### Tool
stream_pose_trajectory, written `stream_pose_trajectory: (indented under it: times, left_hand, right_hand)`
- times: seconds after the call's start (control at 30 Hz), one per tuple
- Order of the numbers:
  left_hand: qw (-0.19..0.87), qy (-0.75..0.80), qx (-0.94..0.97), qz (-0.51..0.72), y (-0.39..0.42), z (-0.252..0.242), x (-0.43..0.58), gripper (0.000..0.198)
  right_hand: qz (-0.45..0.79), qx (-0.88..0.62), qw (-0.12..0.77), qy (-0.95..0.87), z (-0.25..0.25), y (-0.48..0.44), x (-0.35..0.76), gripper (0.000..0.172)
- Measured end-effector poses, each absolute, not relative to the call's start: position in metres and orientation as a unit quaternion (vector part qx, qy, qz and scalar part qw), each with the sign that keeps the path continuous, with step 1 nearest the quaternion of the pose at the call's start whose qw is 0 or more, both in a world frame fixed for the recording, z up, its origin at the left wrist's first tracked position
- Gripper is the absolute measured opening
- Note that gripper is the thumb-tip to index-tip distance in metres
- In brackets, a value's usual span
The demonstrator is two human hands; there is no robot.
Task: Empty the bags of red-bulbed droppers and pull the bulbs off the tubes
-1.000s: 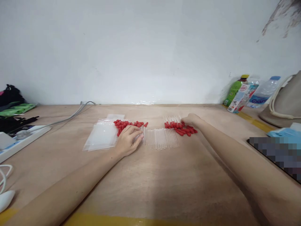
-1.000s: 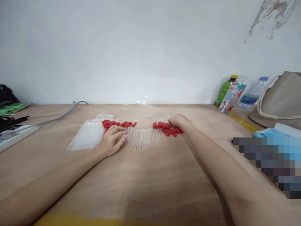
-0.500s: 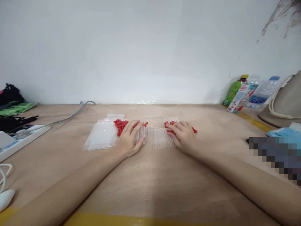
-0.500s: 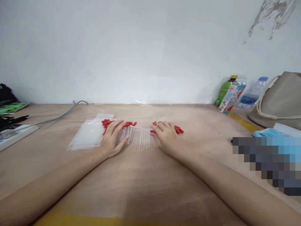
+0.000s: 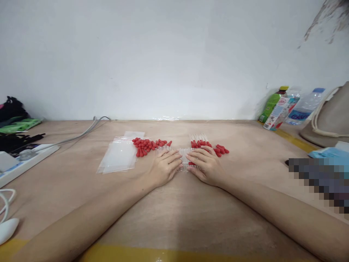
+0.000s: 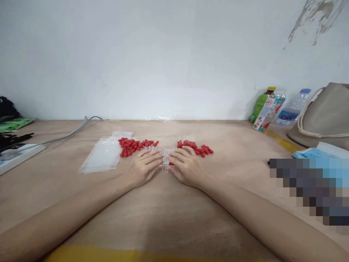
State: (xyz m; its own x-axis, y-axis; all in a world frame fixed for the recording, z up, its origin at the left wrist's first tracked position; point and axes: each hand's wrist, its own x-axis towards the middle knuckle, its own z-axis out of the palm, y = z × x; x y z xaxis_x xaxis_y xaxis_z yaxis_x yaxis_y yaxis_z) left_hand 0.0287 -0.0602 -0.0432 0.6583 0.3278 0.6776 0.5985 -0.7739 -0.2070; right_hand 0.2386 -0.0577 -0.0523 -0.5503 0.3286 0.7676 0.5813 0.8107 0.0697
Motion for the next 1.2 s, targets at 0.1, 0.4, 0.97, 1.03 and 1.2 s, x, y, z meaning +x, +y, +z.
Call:
stream_pose_trajectory:
  times: [0.1,0.4,0.97,1.03,1.2]
  left_hand:
    - [0.199,-0.255,-0.891,-0.318,-0.061,-0.043,0.029,0.017]
    - [0.181,-0.225,-0.902,-0.322,-0.062,-0.042,0.029,0.015]
    - [0.112,-0.222,-0.911,-0.328,-0.061,-0.047,0.022,0.013]
    - [0.112,-0.221,-0.911,-0.33,-0.062,-0.047,0.023,0.013]
    - [0.109,-0.207,-0.913,-0.335,-0.063,-0.046,0.022,0.012]
  right_hand:
    - [-0.159,-0.261,0.385,-0.871,-0.053,-0.056,0.237,0.025]
    - [-0.14,-0.196,0.394,-0.887,-0.056,-0.054,0.237,0.016]
    - [-0.176,-0.153,0.399,-0.887,-0.059,-0.053,0.241,0.015]
    - [-0.195,-0.142,0.402,-0.883,-0.058,-0.054,0.242,0.015]
    - [-0.248,-0.102,0.373,-0.888,-0.054,-0.056,0.249,0.02]
